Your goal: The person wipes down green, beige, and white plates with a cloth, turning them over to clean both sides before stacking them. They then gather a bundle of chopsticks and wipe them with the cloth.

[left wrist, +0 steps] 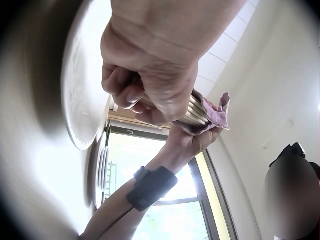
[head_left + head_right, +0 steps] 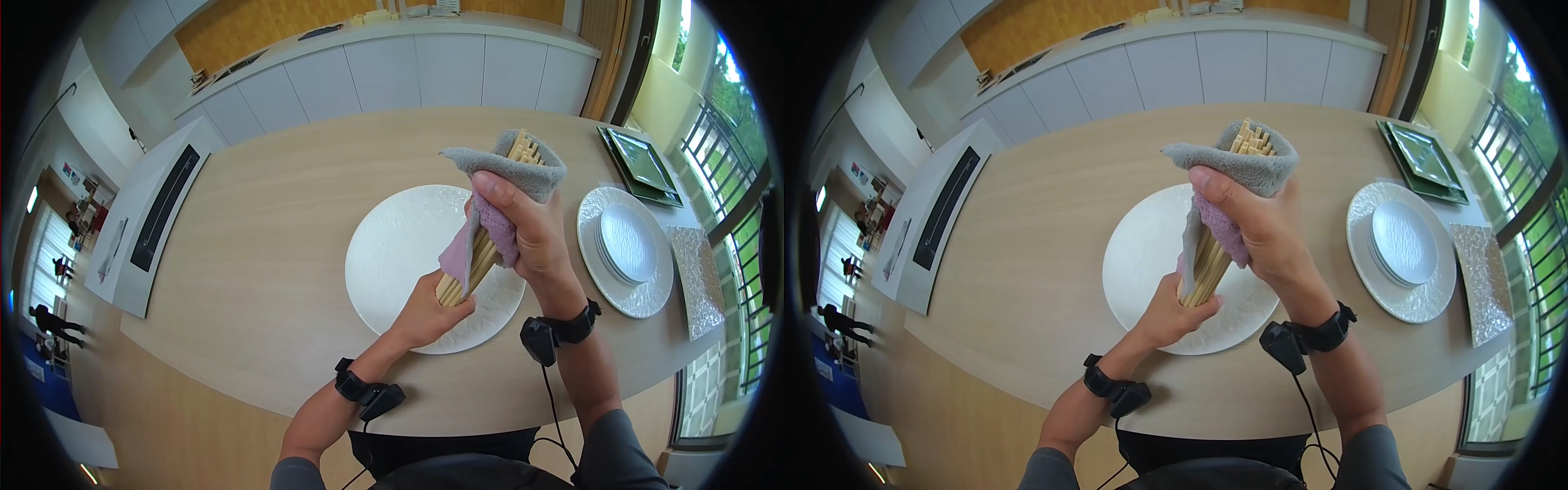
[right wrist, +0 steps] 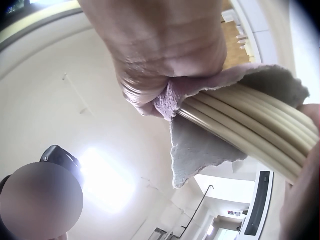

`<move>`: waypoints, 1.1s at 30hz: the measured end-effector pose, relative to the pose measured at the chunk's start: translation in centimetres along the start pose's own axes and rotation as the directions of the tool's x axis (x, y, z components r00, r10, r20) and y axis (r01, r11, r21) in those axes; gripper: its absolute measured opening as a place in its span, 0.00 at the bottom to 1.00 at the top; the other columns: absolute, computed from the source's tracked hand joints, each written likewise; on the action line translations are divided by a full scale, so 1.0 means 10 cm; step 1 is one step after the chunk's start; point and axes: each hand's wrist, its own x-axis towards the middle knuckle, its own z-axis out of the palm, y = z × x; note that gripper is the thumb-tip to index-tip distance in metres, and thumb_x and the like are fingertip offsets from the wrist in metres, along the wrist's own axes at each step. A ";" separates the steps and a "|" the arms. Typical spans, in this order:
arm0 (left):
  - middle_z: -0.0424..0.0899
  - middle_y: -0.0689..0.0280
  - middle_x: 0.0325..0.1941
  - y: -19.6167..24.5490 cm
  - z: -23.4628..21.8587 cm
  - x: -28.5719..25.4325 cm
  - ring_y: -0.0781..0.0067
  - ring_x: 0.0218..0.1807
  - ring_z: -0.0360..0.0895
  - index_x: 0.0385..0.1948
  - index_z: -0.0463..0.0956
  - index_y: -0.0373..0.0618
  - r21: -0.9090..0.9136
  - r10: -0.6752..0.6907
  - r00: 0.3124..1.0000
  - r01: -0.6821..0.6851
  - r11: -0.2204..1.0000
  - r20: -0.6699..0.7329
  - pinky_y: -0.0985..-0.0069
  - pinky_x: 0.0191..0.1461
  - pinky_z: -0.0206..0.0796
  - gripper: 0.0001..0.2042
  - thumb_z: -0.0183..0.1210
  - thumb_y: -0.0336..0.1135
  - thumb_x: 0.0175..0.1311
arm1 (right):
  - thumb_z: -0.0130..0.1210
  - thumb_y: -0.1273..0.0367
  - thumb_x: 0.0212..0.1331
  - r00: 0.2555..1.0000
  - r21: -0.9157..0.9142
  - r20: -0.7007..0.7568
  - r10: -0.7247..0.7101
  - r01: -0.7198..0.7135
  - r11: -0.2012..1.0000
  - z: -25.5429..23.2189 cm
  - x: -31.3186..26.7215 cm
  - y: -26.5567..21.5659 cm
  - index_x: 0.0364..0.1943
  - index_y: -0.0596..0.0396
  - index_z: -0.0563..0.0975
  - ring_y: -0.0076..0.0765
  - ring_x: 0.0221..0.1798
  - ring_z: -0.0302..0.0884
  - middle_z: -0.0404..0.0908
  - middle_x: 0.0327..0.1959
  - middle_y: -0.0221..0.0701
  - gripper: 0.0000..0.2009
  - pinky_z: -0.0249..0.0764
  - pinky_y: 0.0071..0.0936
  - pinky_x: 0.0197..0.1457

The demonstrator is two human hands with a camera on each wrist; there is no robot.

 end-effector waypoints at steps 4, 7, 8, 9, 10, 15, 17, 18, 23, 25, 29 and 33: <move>0.76 0.70 0.26 -0.07 0.07 0.02 0.85 0.26 0.69 0.37 0.75 0.37 0.043 0.148 0.978 -0.143 0.989 -0.145 0.80 0.29 0.64 0.10 0.63 0.34 0.62 | 0.67 0.66 0.58 1.000 -0.023 -0.009 -0.012 0.012 1.000 0.00 0.01 0.02 0.44 0.60 0.77 0.26 0.31 0.82 0.79 0.31 0.31 0.16 0.81 0.23 0.33; 0.77 0.69 0.29 -0.08 0.08 0.03 0.84 0.31 0.71 0.43 0.75 0.34 0.111 0.155 0.970 -0.136 0.984 -0.187 0.78 0.35 0.67 0.13 0.62 0.31 0.62 | 0.67 0.69 0.59 0.999 0.019 -0.039 -0.004 0.005 1.000 0.01 0.01 0.04 0.43 0.61 0.80 0.21 0.32 0.80 0.81 0.33 0.29 0.13 0.79 0.21 0.34; 0.77 0.69 0.29 -0.06 0.08 0.03 0.84 0.31 0.71 0.43 0.75 0.34 0.111 0.156 0.970 -0.137 0.984 -0.187 0.78 0.35 0.67 0.13 0.62 0.31 0.62 | 0.67 0.69 0.59 0.998 0.025 -0.062 -0.015 0.016 1.000 0.01 0.02 0.06 0.43 0.61 0.80 0.21 0.32 0.80 0.81 0.33 0.29 0.13 0.79 0.21 0.34; 0.81 0.63 0.30 -0.03 0.08 0.02 0.80 0.30 0.75 0.46 0.75 0.32 0.123 0.121 0.971 -0.097 0.988 -0.208 0.75 0.36 0.70 0.16 0.63 0.31 0.59 | 0.67 0.69 0.59 0.996 0.031 -0.084 -0.025 0.027 0.999 0.01 0.02 0.08 0.43 0.61 0.80 0.21 0.33 0.80 0.81 0.34 0.29 0.13 0.79 0.21 0.35; 0.84 0.56 0.30 -0.01 0.08 0.02 0.75 0.30 0.79 0.48 0.75 0.30 0.135 0.087 0.970 -0.057 0.989 -0.229 0.72 0.37 0.73 0.19 0.63 0.30 0.57 | 0.67 0.69 0.59 0.996 0.031 -0.083 -0.024 0.027 0.999 0.01 0.02 0.08 0.43 0.61 0.80 0.21 0.33 0.80 0.81 0.34 0.29 0.13 0.79 0.21 0.35; 0.82 0.63 0.31 -0.05 0.10 0.03 0.81 0.32 0.75 0.47 0.75 0.33 0.216 0.169 0.942 -0.107 0.970 -0.290 0.75 0.37 0.71 0.15 0.62 0.30 0.60 | 0.67 0.70 0.59 0.995 0.040 -0.099 -0.017 0.021 0.999 0.01 0.03 0.09 0.43 0.61 0.80 0.20 0.32 0.80 0.81 0.34 0.28 0.12 0.79 0.20 0.34; 0.83 0.62 0.32 -0.06 0.11 0.04 0.80 0.32 0.76 0.47 0.75 0.33 0.254 0.200 0.928 -0.120 0.960 -0.316 0.75 0.37 0.71 0.15 0.62 0.30 0.60 | 0.67 0.70 0.59 0.994 0.035 -0.103 -0.018 0.022 0.999 0.02 0.03 0.10 0.43 0.61 0.80 0.20 0.32 0.80 0.81 0.34 0.28 0.12 0.79 0.20 0.34; 0.84 0.61 0.32 -0.06 0.11 0.04 0.80 0.33 0.77 0.47 0.76 0.33 0.265 0.199 0.920 -0.110 0.958 -0.339 0.75 0.38 0.72 0.15 0.62 0.29 0.60 | 0.67 0.70 0.59 0.994 0.029 -0.108 -0.019 0.022 0.999 0.02 0.03 0.11 0.43 0.61 0.80 0.19 0.32 0.79 0.81 0.34 0.28 0.12 0.79 0.20 0.34; 0.83 0.62 0.30 -0.05 0.11 0.04 0.80 0.32 0.76 0.46 0.76 0.32 0.274 0.200 0.908 -0.099 0.957 -0.368 0.75 0.38 0.71 0.15 0.63 0.31 0.61 | 0.67 0.69 0.59 0.992 0.023 -0.119 -0.034 0.037 0.999 0.03 0.03 0.12 0.44 0.61 0.80 0.20 0.31 0.80 0.81 0.33 0.28 0.13 0.79 0.21 0.34; 0.82 0.65 0.30 -0.04 0.10 0.04 0.81 0.32 0.73 0.46 0.76 0.33 0.210 0.177 0.941 -0.118 0.971 -0.287 0.76 0.37 0.69 0.15 0.63 0.33 0.62 | 0.67 0.69 0.59 0.991 0.016 -0.128 -0.036 0.038 0.999 0.02 0.02 0.12 0.44 0.61 0.80 0.21 0.31 0.80 0.81 0.33 0.29 0.13 0.79 0.21 0.34; 0.80 0.67 0.32 -0.12 0.06 0.05 0.82 0.32 0.71 0.46 0.76 0.34 0.143 0.178 0.961 -0.150 0.978 -0.213 0.77 0.37 0.68 0.15 0.64 0.34 0.62 | 0.68 0.67 0.58 0.997 0.016 -0.070 -0.018 0.019 1.000 0.01 0.01 0.04 0.45 0.62 0.80 0.22 0.33 0.81 0.81 0.33 0.30 0.15 0.80 0.21 0.35; 0.78 0.67 0.31 -0.10 0.05 0.04 0.81 0.32 0.71 0.42 0.75 0.34 0.093 0.135 0.980 -0.122 0.988 -0.148 0.76 0.39 0.68 0.14 0.64 0.33 0.61 | 0.68 0.66 0.58 0.999 0.003 -0.044 -0.005 0.005 1.000 0.01 0.00 0.02 0.45 0.63 0.80 0.23 0.34 0.81 0.81 0.34 0.31 0.17 0.79 0.21 0.36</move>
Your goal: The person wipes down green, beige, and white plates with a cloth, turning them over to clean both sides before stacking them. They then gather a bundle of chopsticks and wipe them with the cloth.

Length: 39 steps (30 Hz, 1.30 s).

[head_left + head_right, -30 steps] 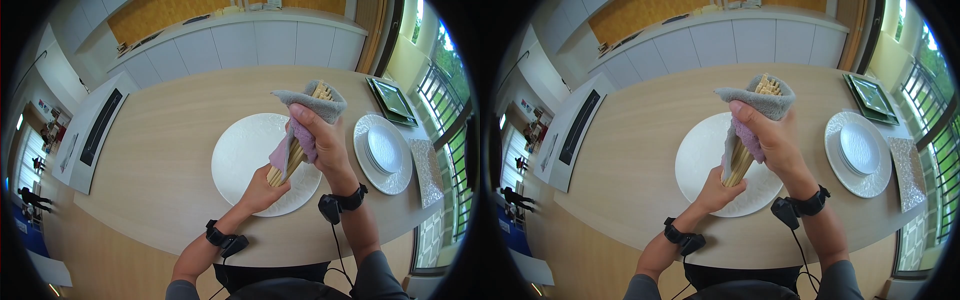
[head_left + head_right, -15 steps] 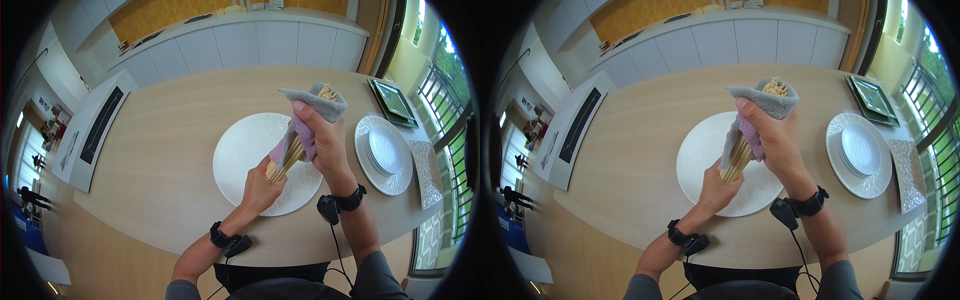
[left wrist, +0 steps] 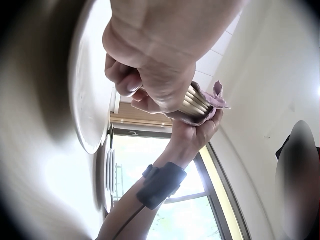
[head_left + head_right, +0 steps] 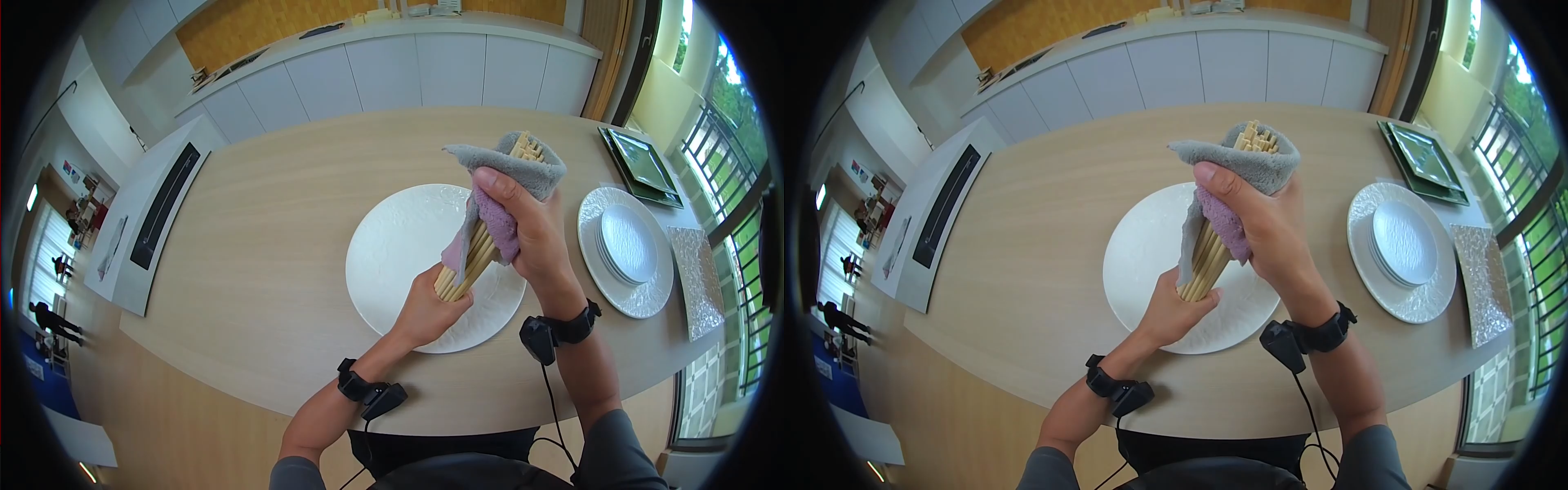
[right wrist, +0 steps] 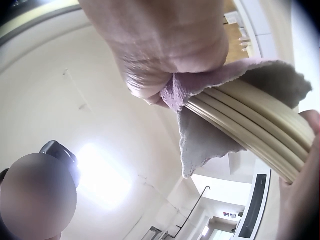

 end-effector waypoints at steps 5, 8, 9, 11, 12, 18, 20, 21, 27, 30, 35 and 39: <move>0.78 0.66 0.30 0.08 -0.04 -0.01 0.79 0.32 0.73 0.40 0.74 0.33 -0.055 -0.127 0.986 0.133 0.990 0.106 0.74 0.39 0.70 0.13 0.65 0.32 0.60 | 0.67 0.66 0.59 1.000 0.001 0.007 0.003 -0.003 1.000 -0.04 0.01 0.03 0.45 0.61 0.76 0.27 0.33 0.82 0.80 0.34 0.32 0.16 0.81 0.24 0.36; 0.78 0.67 0.31 0.06 -0.04 -0.02 0.79 0.32 0.73 0.41 0.74 0.34 -0.060 -0.138 0.978 0.149 0.987 0.156 0.75 0.40 0.70 0.14 0.65 0.32 0.59 | 0.66 0.66 0.59 1.000 0.005 0.015 -0.003 0.003 1.000 -0.05 0.02 0.03 0.45 0.61 0.76 0.27 0.32 0.82 0.79 0.33 0.32 0.16 0.81 0.24 0.35; 0.78 0.67 0.31 0.05 -0.04 -0.01 0.80 0.33 0.73 0.41 0.74 0.34 -0.067 -0.133 0.978 0.146 0.987 0.163 0.75 0.40 0.70 0.14 0.65 0.32 0.59 | 0.66 0.66 0.59 1.000 -0.001 0.022 -0.005 0.005 1.000 -0.05 0.02 0.03 0.45 0.61 0.76 0.28 0.32 0.82 0.79 0.33 0.32 0.16 0.80 0.24 0.35; 0.78 0.67 0.31 0.03 -0.04 -0.01 0.80 0.33 0.73 0.41 0.74 0.34 -0.074 -0.128 0.977 0.142 0.987 0.170 0.75 0.41 0.70 0.14 0.65 0.32 0.59 | 0.66 0.66 0.59 1.000 0.000 0.017 -0.006 0.006 1.000 -0.05 0.02 0.04 0.45 0.61 0.76 0.28 0.32 0.82 0.79 0.32 0.32 0.16 0.80 0.25 0.34; 0.78 0.68 0.30 0.02 -0.05 -0.01 0.80 0.32 0.73 0.41 0.74 0.35 -0.087 -0.126 0.975 0.144 0.986 0.180 0.76 0.38 0.70 0.13 0.65 0.32 0.59 | 0.66 0.65 0.59 1.000 0.000 0.013 -0.006 0.006 1.000 -0.05 0.02 0.03 0.45 0.61 0.76 0.28 0.32 0.82 0.79 0.32 0.32 0.16 0.80 0.25 0.34; 0.74 0.70 0.24 0.03 -0.07 -0.01 0.83 0.21 0.69 0.37 0.71 0.40 -0.221 -0.157 0.946 0.224 0.949 0.285 0.79 0.23 0.62 0.10 0.63 0.29 0.58 | 0.69 0.65 0.57 0.999 0.051 0.006 0.034 -0.034 0.998 -0.04 0.01 0.00 0.42 0.60 0.79 0.22 0.34 0.78 0.79 0.34 0.28 0.16 0.78 0.22 0.37; 0.73 0.71 0.23 0.04 -0.08 -0.01 0.84 0.17 0.66 0.35 0.70 0.41 -0.263 -0.144 0.937 0.233 0.936 0.320 0.80 0.19 0.58 0.10 0.63 0.28 0.58 | 0.69 0.65 0.57 0.999 0.048 0.009 0.042 -0.042 0.998 -0.05 0.02 0.00 0.42 0.60 0.79 0.22 0.34 0.78 0.79 0.34 0.28 0.16 0.77 0.22 0.37; 0.70 0.72 0.21 0.06 -0.07 -0.02 0.85 0.17 0.63 0.33 0.70 0.43 -0.292 -0.140 0.933 0.243 0.925 0.332 0.81 0.19 0.54 0.10 0.65 0.28 0.59 | 0.69 0.64 0.57 0.999 0.045 0.012 0.049 -0.049 0.998 -0.06 0.02 0.00 0.42 0.60 0.79 0.22 0.35 0.78 0.79 0.34 0.28 0.16 0.77 0.22 0.37; 0.68 0.74 0.19 0.13 -0.10 -0.02 0.86 0.16 0.60 0.31 0.70 0.44 -0.336 -0.140 0.914 0.277 0.900 0.380 0.82 0.18 0.51 0.11 0.67 0.29 0.59 | 0.69 0.64 0.57 1.000 0.077 0.006 0.014 -0.014 0.997 -0.06 0.04 0.03 0.42 0.59 0.79 0.21 0.34 0.77 0.79 0.33 0.28 0.15 0.76 0.21 0.37; 0.70 0.72 0.20 0.13 -0.07 -0.02 0.84 0.16 0.63 0.31 0.70 0.44 -0.264 -0.167 0.930 0.259 0.929 0.328 0.81 0.19 0.54 0.11 0.68 0.32 0.60 | 0.68 0.66 0.58 0.999 0.070 0.031 0.008 -0.010 0.997 -0.07 0.03 0.05 0.41 0.59 0.79 0.20 0.33 0.77 0.79 0.33 0.27 0.14 0.76 0.20 0.36; 0.75 0.68 0.23 0.01 -0.03 0.04 0.81 0.20 0.71 0.34 0.72 0.40 -0.132 -0.166 0.964 0.196 0.972 0.209 0.79 0.23 0.63 0.13 0.67 0.37 0.63 | 0.66 0.67 0.60 0.996 -0.050 0.034 -0.077 0.078 0.996 -0.03 0.00 0.11 0.44 0.61 0.77 0.27 0.32 0.82 0.81 0.32 0.32 0.14 0.80 0.25 0.34; 0.78 0.66 0.30 -0.17 0.04 0.04 0.79 0.29 0.77 0.39 0.74 0.36 -0.024 0.030 0.999 -0.031 0.999 -0.021 0.77 0.32 0.71 0.17 0.67 0.41 0.63 | 0.67 0.66 0.59 0.996 -0.117 0.037 -0.084 0.088 0.989 -0.01 -0.03 0.14 0.43 0.61 0.79 0.25 0.33 0.82 0.82 0.32 0.31 0.15 0.80 0.24 0.36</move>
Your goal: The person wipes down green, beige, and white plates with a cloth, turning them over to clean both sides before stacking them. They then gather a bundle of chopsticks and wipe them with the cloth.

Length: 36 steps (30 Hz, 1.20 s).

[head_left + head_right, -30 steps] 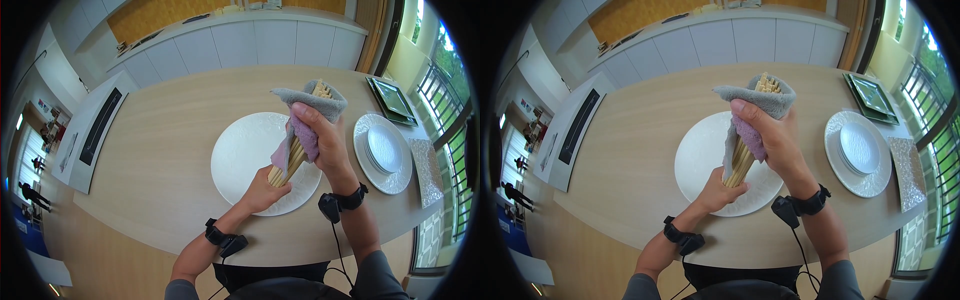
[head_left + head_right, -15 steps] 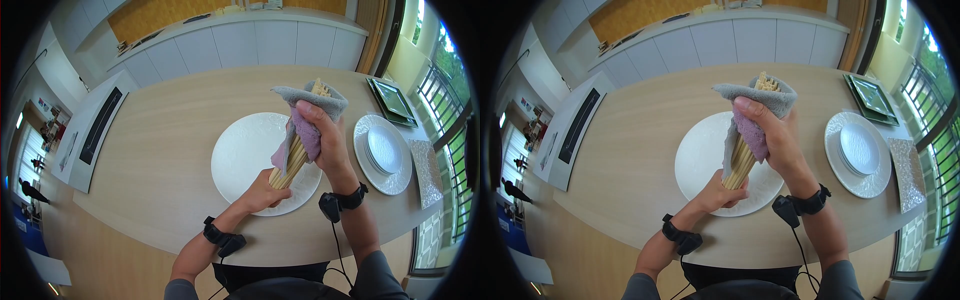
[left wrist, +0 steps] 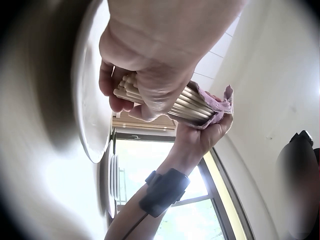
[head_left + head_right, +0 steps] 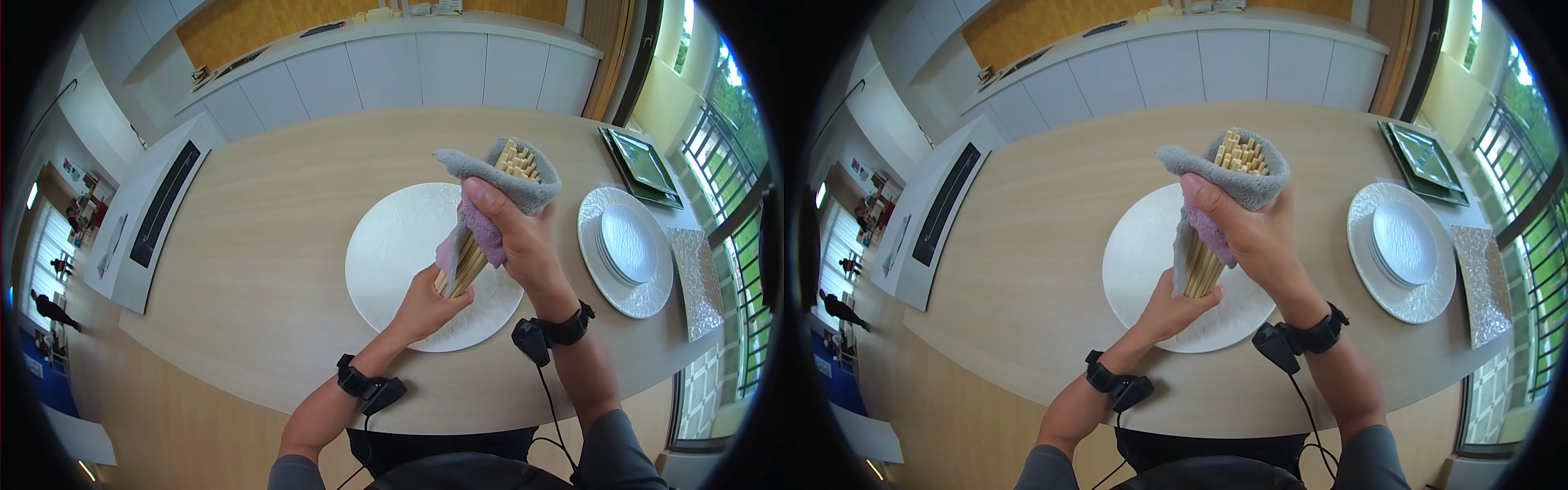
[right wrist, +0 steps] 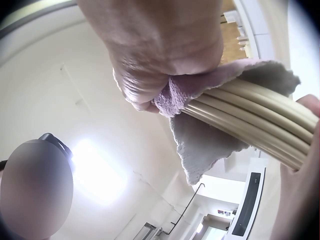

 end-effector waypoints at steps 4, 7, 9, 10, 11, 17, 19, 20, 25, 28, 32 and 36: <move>0.79 0.66 0.32 0.02 0.01 -0.01 0.79 0.32 0.78 0.40 0.75 0.36 0.087 0.073 0.994 -0.066 0.994 -0.079 0.77 0.37 0.73 0.19 0.68 0.44 0.63 | 0.69 0.66 0.59 1.000 -0.012 -0.010 0.003 -0.003 1.000 0.02 -0.02 0.00 0.42 0.58 0.79 0.19 0.35 0.79 0.82 0.34 0.26 0.13 0.78 0.20 0.37; 0.79 0.67 0.31 0.05 -0.02 0.04 0.79 0.30 0.77 0.41 0.74 0.37 -0.110 -0.081 0.991 0.092 0.990 0.107 0.78 0.34 0.73 0.19 0.69 0.44 0.63 | 0.67 0.66 0.59 1.000 -0.027 -0.020 0.007 -0.007 1.000 0.00 -0.01 0.01 0.43 0.61 0.79 0.24 0.34 0.82 0.82 0.33 0.31 0.14 0.80 0.23 0.37; 0.78 0.68 0.30 0.11 -0.04 0.03 0.79 0.28 0.76 0.39 0.74 0.39 -0.115 -0.114 0.985 0.128 0.985 0.127 0.79 0.32 0.72 0.18 0.69 0.43 0.63 | 0.66 0.66 0.60 1.000 -0.042 -0.006 -0.003 0.002 0.999 -0.02 -0.01 0.02 0.43 0.60 0.79 0.25 0.33 0.82 0.82 0.33 0.31 0.14 0.80 0.23 0.36; 0.77 0.69 0.29 0.13 -0.05 0.02 0.80 0.26 0.75 0.38 0.74 0.40 -0.118 -0.146 0.978 0.164 0.979 0.148 0.79 0.30 0.71 0.16 0.69 0.42 0.63 | 0.66 0.66 0.60 1.000 -0.041 -0.007 -0.002 0.002 0.999 -0.02 0.00 0.02 0.43 0.60 0.79 0.25 0.33 0.82 0.82 0.33 0.31 0.14 0.80 0.23 0.36; 0.77 0.69 0.29 0.12 -0.06 0.02 0.80 0.26 0.75 0.38 0.74 0.40 -0.118 -0.145 0.978 0.163 0.979 0.148 0.79 0.30 0.71 0.16 0.69 0.42 0.63 | 0.66 0.65 0.60 1.000 -0.026 0.004 -0.002 0.002 1.000 -0.02 0.00 0.01 0.44 0.61 0.78 0.26 0.33 0.82 0.81 0.33 0.31 0.14 0.80 0.24 0.35; 0.75 0.70 0.24 0.16 -0.10 0.00 0.83 0.20 0.70 0.37 0.73 0.38 -0.216 -0.222 0.943 0.277 0.936 0.249 0.80 0.22 0.65 0.16 0.70 0.38 0.61 | 0.64 0.64 0.61 0.998 0.076 0.049 0.049 -0.053 0.996 -0.04 0.04 -0.05 0.45 0.61 0.76 0.28 0.33 0.82 0.80 0.33 0.32 0.16 0.80 0.25 0.33; 0.72 0.72 0.21 0.15 -0.11 0.00 0.83 0.17 0.68 0.35 0.71 0.40 -0.305 -0.218 0.922 0.318 0.897 0.319 0.80 0.19 0.60 0.15 0.71 0.35 0.60 | 0.64 0.64 0.61 0.997 0.090 0.055 0.059 -0.064 0.994 -0.05 0.05 -0.04 0.46 0.61 0.76 0.28 0.33 0.82 0.80 0.32 0.33 0.16 0.80 0.25 0.33; 0.72 0.72 0.21 0.15 -0.11 -0.01 0.83 0.17 0.68 0.35 0.71 0.40 -0.305 -0.219 0.922 0.319 0.897 0.320 0.80 0.19 0.60 0.15 0.71 0.35 0.60 | 0.64 0.64 0.61 0.995 0.097 0.064 0.071 -0.077 0.992 -0.06 0.06 -0.03 0.46 0.61 0.76 0.28 0.34 0.82 0.80 0.33 0.33 0.17 0.80 0.25 0.34; 0.68 0.73 0.16 0.17 -0.12 -0.01 0.83 0.12 0.61 0.32 0.69 0.43 -0.404 -0.188 0.894 0.361 0.841 0.407 0.80 0.16 0.53 0.14 0.70 0.31 0.58 | 0.66 0.64 0.59 0.986 0.130 0.120 0.115 -0.131 0.983 -0.12 0.07 -0.01 0.48 0.61 0.75 0.29 0.36 0.82 0.81 0.36 0.35 0.19 0.82 0.27 0.39; 0.68 0.73 0.16 0.18 -0.14 -0.02 0.83 0.12 0.61 0.32 0.69 0.43 -0.429 -0.184 0.879 0.385 0.817 0.439 0.80 0.16 0.52 0.14 0.70 0.30 0.59 | 0.66 0.64 0.58 0.983 0.150 0.141 0.116 -0.137 0.979 -0.13 0.06 -0.02 0.49 0.61 0.75 0.30 0.39 0.83 0.81 0.39 0.35 0.20 0.82 0.28 0.43; 0.68 0.72 0.16 0.19 -0.14 -0.02 0.83 0.12 0.60 0.32 0.69 0.42 -0.441 -0.175 0.877 0.387 0.810 0.448 0.79 0.16 0.52 0.13 0.69 0.30 0.59 | 0.66 0.65 0.58 0.980 0.162 0.154 0.123 -0.148 0.976 -0.14 0.05 -0.02 0.50 0.61 0.75 0.29 0.40 0.83 0.81 0.40 0.34 0.20 0.83 0.27 0.44; 0.71 0.71 0.20 0.12 -0.13 0.00 0.82 0.15 0.65 0.35 0.71 0.40 -0.319 -0.212 0.922 0.317 0.893 0.324 0.80 0.18 0.57 0.13 0.69 0.32 0.59 | 0.66 0.66 0.59 0.989 0.124 0.108 0.102 -0.116 0.985 -0.11 0.07 -0.02 0.49 0.61 0.75 0.27 0.39 0.82 0.81 0.39 0.33 0.18 0.82 0.26 0.43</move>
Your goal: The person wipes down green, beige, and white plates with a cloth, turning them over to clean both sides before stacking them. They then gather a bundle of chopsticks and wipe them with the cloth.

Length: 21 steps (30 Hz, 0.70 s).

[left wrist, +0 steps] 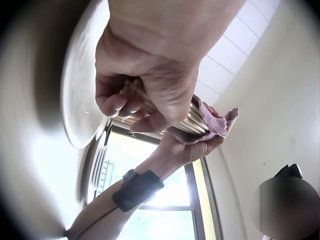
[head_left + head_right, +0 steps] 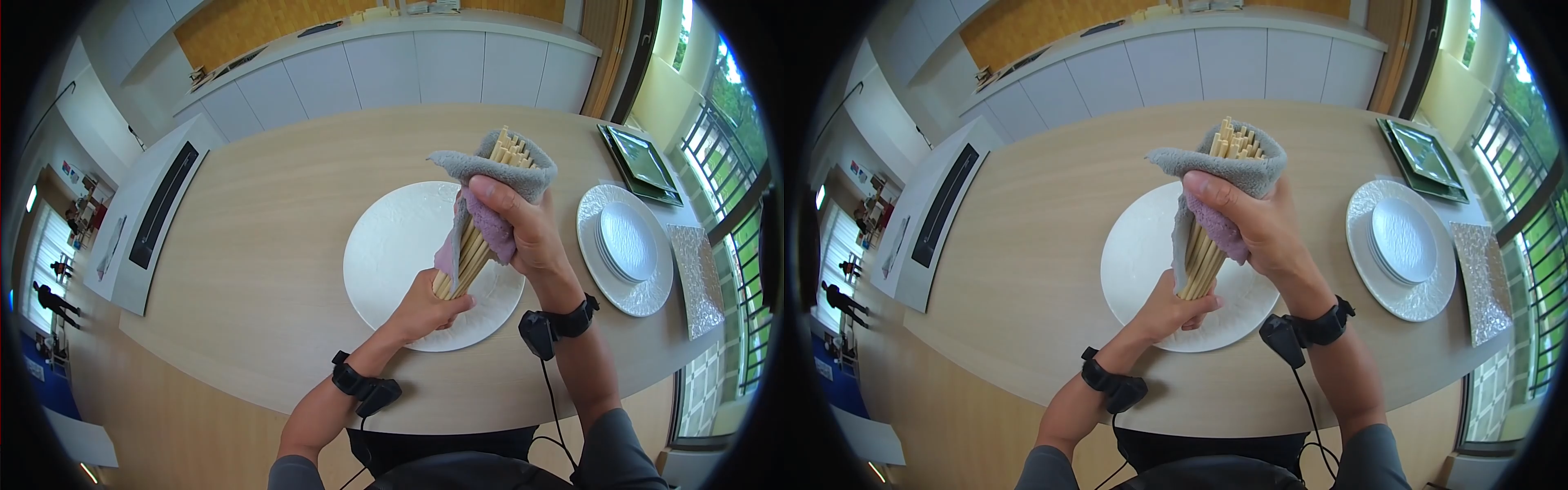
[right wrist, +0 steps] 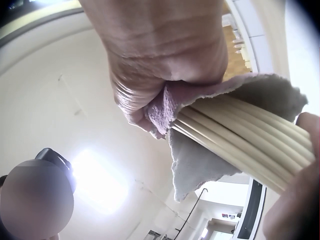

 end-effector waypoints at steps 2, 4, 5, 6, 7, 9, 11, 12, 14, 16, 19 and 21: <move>0.72 0.70 0.21 -0.02 0.01 0.01 0.82 0.17 0.67 0.35 0.71 0.39 0.074 0.029 0.995 -0.022 0.997 -0.093 0.80 0.18 0.58 0.13 0.68 0.33 0.59 | 0.66 0.65 0.59 1.000 -0.011 -0.017 0.003 -0.003 1.000 0.00 0.01 0.02 0.49 0.61 0.76 0.27 0.38 0.82 0.80 0.38 0.32 0.18 0.82 0.26 0.42; 0.76 0.68 0.25 -0.02 0.01 0.01 0.81 0.23 0.72 0.36 0.73 0.36 0.127 0.023 0.994 -0.009 0.992 -0.105 0.78 0.25 0.67 0.14 0.68 0.34 0.60 | 0.66 0.65 0.59 0.999 -0.021 -0.034 0.005 -0.006 1.000 0.01 0.01 0.03 0.48 0.60 0.76 0.26 0.38 0.82 0.80 0.38 0.32 0.18 0.82 0.26 0.41; 0.76 0.68 0.25 -0.03 0.01 0.02 0.81 0.23 0.72 0.36 0.73 0.36 0.127 0.022 0.994 -0.008 0.992 -0.106 0.78 0.25 0.67 0.14 0.68 0.34 0.60 | 0.67 0.65 0.59 0.998 -0.021 -0.057 0.002 -0.003 1.000 0.02 0.01 0.03 0.48 0.60 0.76 0.26 0.38 0.82 0.80 0.37 0.31 0.18 0.81 0.25 0.40; 0.78 0.67 0.27 -0.04 0.02 0.03 0.79 0.26 0.74 0.37 0.74 0.34 0.225 0.058 0.986 -0.021 0.974 -0.157 0.76 0.30 0.69 0.14 0.68 0.35 0.60 | 0.67 0.64 0.59 0.997 -0.022 -0.080 -0.002 0.000 1.000 0.03 0.01 0.03 0.47 0.60 0.76 0.25 0.37 0.81 0.80 0.37 0.31 0.18 0.81 0.24 0.40; 0.80 0.66 0.28 -0.05 0.04 0.04 0.78 0.29 0.76 0.39 0.76 0.32 0.322 0.099 0.974 -0.028 0.946 -0.204 0.74 0.35 0.72 0.15 0.67 0.35 0.61 | 0.67 0.64 0.59 0.997 -0.022 -0.080 -0.002 0.000 1.000 0.05 0.00 0.03 0.47 0.60 0.76 0.25 0.37 0.81 0.80 0.37 0.31 0.18 0.81 0.24 0.40; 0.81 0.65 0.29 -0.05 0.10 0.03 0.79 0.29 0.76 0.41 0.76 0.33 0.388 0.223 0.941 -0.111 0.915 -0.255 0.75 0.35 0.72 0.16 0.68 0.37 0.62 | 0.70 0.65 0.59 0.988 -0.022 -0.146 -0.051 0.048 0.999 0.09 0.00 0.03 0.44 0.59 0.79 0.19 0.35 0.78 0.80 0.35 0.27 0.16 0.77 0.21 0.38; 0.81 0.65 0.29 -0.05 0.14 0.04 0.80 0.29 0.76 0.43 0.77 0.34 0.457 0.345 0.891 -0.186 0.870 -0.294 0.75 0.35 0.71 0.17 0.68 0.39 0.63 | 0.69 0.65 0.59 0.984 -0.031 -0.164 -0.074 0.070 0.997 0.11 -0.01 0.05 0.44 0.59 0.79 0.19 0.35 0.78 0.81 0.35 0.27 0.15 0.77 0.21 0.38; 0.83 0.64 0.31 -0.06 0.15 0.05 0.79 0.32 0.77 0.46 0.77 0.33 0.476 0.371 0.875 -0.195 0.857 -0.311 0.74 0.39 0.72 0.19 0.68 0.39 0.63 | 0.69 0.65 0.59 0.978 -0.041 -0.182 -0.098 0.092 0.995 0.11 -0.01 0.06 0.44 0.59 0.79 0.19 0.35 0.78 0.81 0.35 0.27 0.15 0.77 0.21 0.38; 0.85 0.63 0.34 -0.03 0.15 0.05 0.79 0.36 0.78 0.49 0.77 0.32 0.496 0.397 0.857 -0.202 0.845 -0.328 0.73 0.43 0.73 0.21 0.68 0.39 0.63 | 0.69 0.65 0.59 0.976 -0.042 -0.194 -0.099 0.093 0.995 0.11 -0.01 0.09 0.43 0.59 0.79 0.20 0.35 0.78 0.81 0.35 0.27 0.15 0.77 0.21 0.38; 0.87 0.52 0.39 0.04 0.18 0.02 0.72 0.39 0.83 0.49 0.77 0.31 0.521 0.370 0.859 -0.146 0.841 -0.355 0.71 0.46 0.74 0.20 0.68 0.36 0.61 | 0.69 0.65 0.59 0.973 -0.044 -0.207 -0.101 0.094 0.995 0.10 0.00 0.10 0.43 0.59 0.79 0.20 0.35 0.79 0.81 0.35 0.27 0.15 0.77 0.21 0.38; 0.87 0.51 0.38 0.02 0.18 0.03 0.70 0.38 0.84 0.50 0.77 0.31 0.509 0.345 0.862 -0.123 0.852 -0.370 0.72 0.46 0.74 0.20 0.68 0.37 0.61 | 0.70 0.65 0.59 0.971 -0.061 -0.216 -0.100 0.088 0.994 0.10 -0.01 0.10 0.43 0.59 0.79 0.20 0.35 0.79 0.81 0.35 0.28 0.15 0.77 0.21 0.38; 0.87 0.52 0.38 -0.01 0.17 0.04 0.70 0.37 0.84 0.50 0.77 0.31 0.522 0.375 0.854 -0.148 0.840 -0.361 0.71 0.45 0.74 0.21 0.68 0.37 0.61 | 0.70 0.65 0.59 0.971 -0.082 -0.212 -0.112 0.097 0.992 0.12 -0.01 0.08 0.43 0.59 0.79 0.20 0.35 0.79 0.81 0.34 0.28 0.15 0.76 0.21 0.38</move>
